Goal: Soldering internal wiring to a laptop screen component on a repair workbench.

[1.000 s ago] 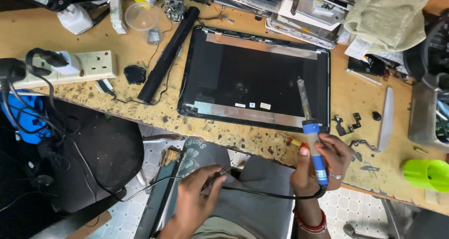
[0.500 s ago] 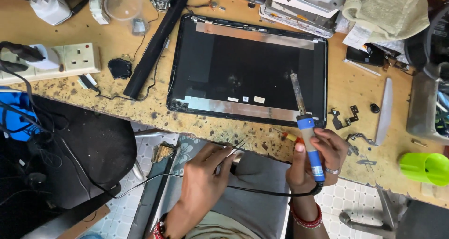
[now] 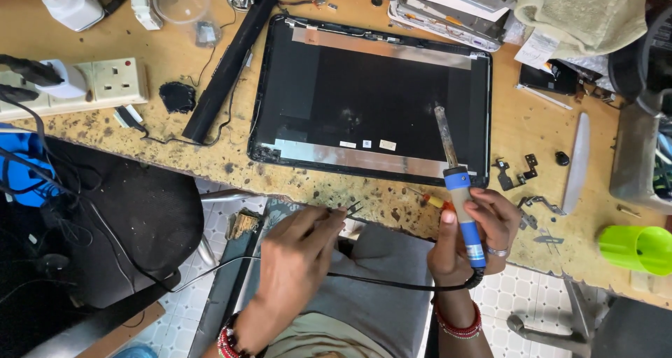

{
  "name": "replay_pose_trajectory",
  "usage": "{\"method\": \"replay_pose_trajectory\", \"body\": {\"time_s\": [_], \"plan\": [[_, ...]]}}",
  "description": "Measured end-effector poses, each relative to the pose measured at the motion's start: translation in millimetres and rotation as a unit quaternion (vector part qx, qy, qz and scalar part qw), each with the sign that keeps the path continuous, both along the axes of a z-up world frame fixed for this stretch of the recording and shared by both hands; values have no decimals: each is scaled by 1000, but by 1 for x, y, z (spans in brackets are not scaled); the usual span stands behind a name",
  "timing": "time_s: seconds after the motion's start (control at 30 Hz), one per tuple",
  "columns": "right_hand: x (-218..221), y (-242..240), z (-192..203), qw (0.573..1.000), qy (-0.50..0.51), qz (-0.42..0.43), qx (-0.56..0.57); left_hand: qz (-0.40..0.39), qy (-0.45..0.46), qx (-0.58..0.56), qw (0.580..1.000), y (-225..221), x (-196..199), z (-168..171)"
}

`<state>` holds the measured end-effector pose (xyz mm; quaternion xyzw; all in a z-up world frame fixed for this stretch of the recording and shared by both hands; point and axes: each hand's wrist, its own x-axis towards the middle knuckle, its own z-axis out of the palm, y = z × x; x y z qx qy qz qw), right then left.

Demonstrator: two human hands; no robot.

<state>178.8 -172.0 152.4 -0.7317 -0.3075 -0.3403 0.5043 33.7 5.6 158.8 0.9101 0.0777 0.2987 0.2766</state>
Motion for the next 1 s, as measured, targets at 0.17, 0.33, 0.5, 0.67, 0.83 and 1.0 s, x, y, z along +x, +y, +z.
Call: {"method": "replay_pose_trajectory", "body": {"time_s": [0.17,0.33,0.5,0.67,0.83,1.0], "plan": [[-1,-1,-1,1000,2,4,3,-31,27,81,996,12,2,29],[-1,-1,3,1000,7,8,1,-47,74,119,989,14,5,27],[-1,-1,3,1000,8,13,4,-52,132,143,980,12,8,30],[-1,-1,3,1000,5,7,-3,-45,153,140,977,7,8,23],[0,1,4,1000,-7,7,2,-44,158,137,977,6,11,26],[-1,1,4,1000,2,6,0,-48,181,189,964,7,12,30]]}}
